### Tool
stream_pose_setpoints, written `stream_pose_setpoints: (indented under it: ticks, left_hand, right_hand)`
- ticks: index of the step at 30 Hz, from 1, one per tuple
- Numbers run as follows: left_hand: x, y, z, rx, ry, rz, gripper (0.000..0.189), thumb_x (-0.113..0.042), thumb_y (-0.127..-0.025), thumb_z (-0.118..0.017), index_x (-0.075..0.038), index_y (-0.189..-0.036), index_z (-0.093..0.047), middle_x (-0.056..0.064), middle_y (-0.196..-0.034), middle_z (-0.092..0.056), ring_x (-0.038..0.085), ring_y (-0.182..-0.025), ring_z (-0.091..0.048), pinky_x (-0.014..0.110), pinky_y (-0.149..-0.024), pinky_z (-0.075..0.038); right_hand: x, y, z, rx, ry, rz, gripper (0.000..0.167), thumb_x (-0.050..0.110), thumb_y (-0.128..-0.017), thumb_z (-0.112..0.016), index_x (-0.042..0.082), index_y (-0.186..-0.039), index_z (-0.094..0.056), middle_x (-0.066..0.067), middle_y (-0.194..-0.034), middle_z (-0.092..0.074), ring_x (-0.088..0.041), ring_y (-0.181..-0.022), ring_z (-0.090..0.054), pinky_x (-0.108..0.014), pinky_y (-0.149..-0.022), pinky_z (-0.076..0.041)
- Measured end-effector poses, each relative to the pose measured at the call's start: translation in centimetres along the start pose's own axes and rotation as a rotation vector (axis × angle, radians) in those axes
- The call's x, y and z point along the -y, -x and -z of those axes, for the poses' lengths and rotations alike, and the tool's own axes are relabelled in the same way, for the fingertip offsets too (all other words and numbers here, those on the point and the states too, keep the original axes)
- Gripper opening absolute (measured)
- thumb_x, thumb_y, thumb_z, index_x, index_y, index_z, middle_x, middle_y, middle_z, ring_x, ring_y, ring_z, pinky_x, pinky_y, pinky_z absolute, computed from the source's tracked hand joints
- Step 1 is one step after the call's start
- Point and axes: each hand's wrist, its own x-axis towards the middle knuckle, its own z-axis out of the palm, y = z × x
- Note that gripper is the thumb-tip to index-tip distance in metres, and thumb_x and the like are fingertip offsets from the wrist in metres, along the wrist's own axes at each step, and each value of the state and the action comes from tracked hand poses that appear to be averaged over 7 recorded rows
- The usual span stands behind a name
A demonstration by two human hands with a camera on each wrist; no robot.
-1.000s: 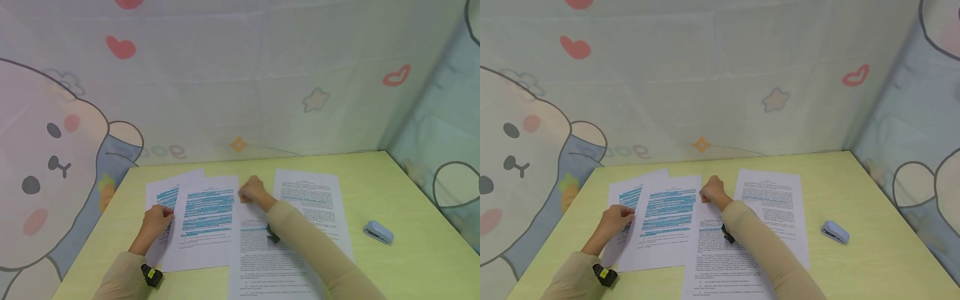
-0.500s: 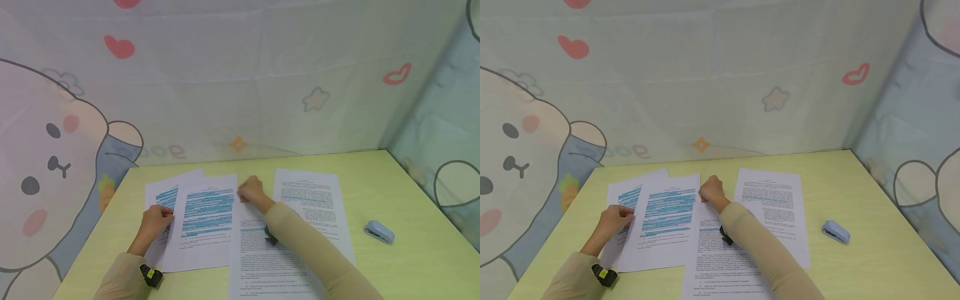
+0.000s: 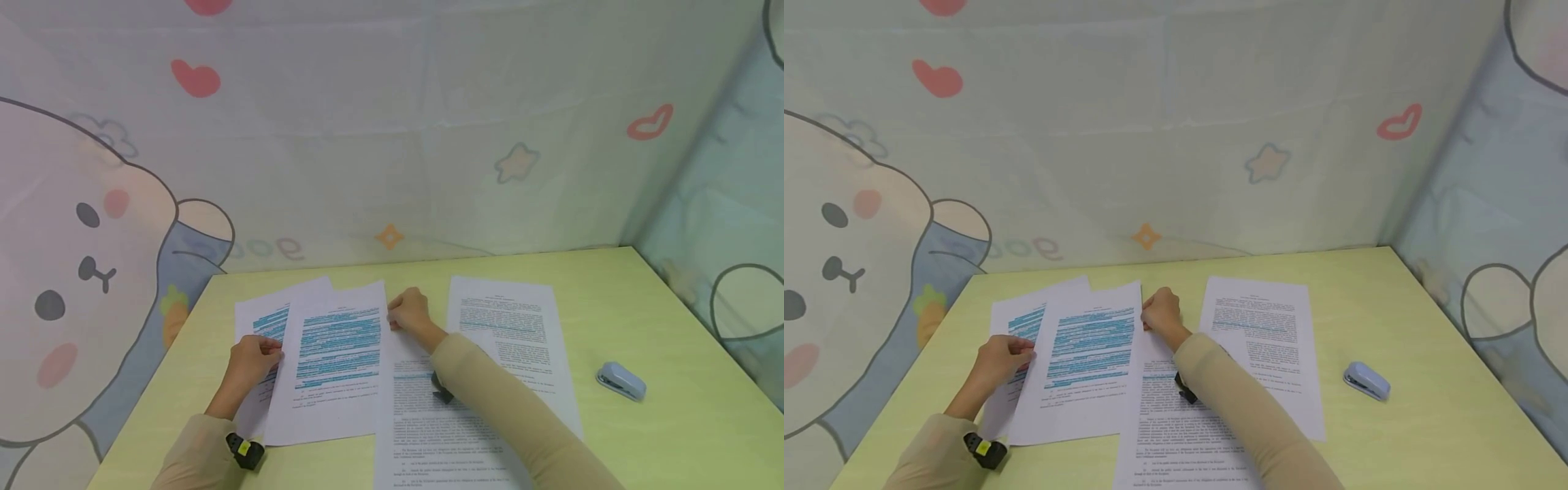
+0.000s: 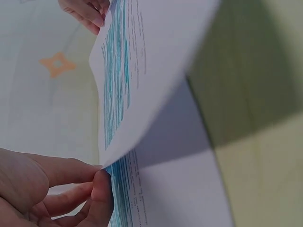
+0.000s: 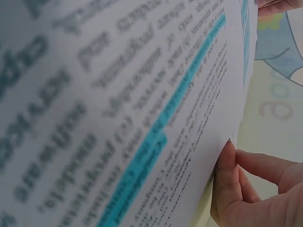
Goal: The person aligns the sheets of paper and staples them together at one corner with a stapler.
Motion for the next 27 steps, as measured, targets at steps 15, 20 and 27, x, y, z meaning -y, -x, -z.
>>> stream_pose_setpoints:
  ticks: [15, 20, 27]
  left_hand:
    - [0.1, -0.1, 0.6, -0.001, 0.015, 0.004, 0.016, 0.001, -0.092, -0.067, 0.011, -0.104, -0.069, 0.022, -0.094, -0.068, 0.028, -0.079, -0.062, 0.034, -0.071, -0.057]
    - [0.2, -0.2, 0.9, -0.006, 0.009, 0.004, 0.016, 0.001, -0.092, -0.067, 0.011, -0.104, -0.069, 0.023, -0.096, -0.068, 0.029, -0.080, -0.063, 0.035, -0.071, -0.058]
    - [0.2, -0.2, 1.4, -0.017, 0.034, 0.003, 0.018, 0.001, -0.092, -0.066, 0.012, -0.106, -0.070, 0.025, -0.098, -0.069, 0.027, -0.079, -0.066, 0.032, -0.069, -0.059]
  right_hand:
    - [0.2, -0.1, -0.2, 0.015, -0.013, -0.006, 0.018, -0.010, -0.084, -0.071, -0.011, -0.102, -0.071, -0.024, -0.096, -0.070, -0.017, -0.056, -0.066, -0.023, -0.053, -0.056]
    - [0.1, -0.3, -0.4, 0.028, -0.024, -0.003, 0.019, -0.010, -0.084, -0.070, -0.011, -0.103, -0.071, -0.023, -0.097, -0.070, -0.015, -0.056, -0.065, -0.022, -0.053, -0.056]
    - [0.1, -0.6, -0.9, 0.031, -0.038, -0.018, 0.018, -0.009, -0.085, -0.070, -0.010, -0.103, -0.072, -0.023, -0.098, -0.070, -0.015, -0.056, -0.065, -0.022, -0.054, -0.055]
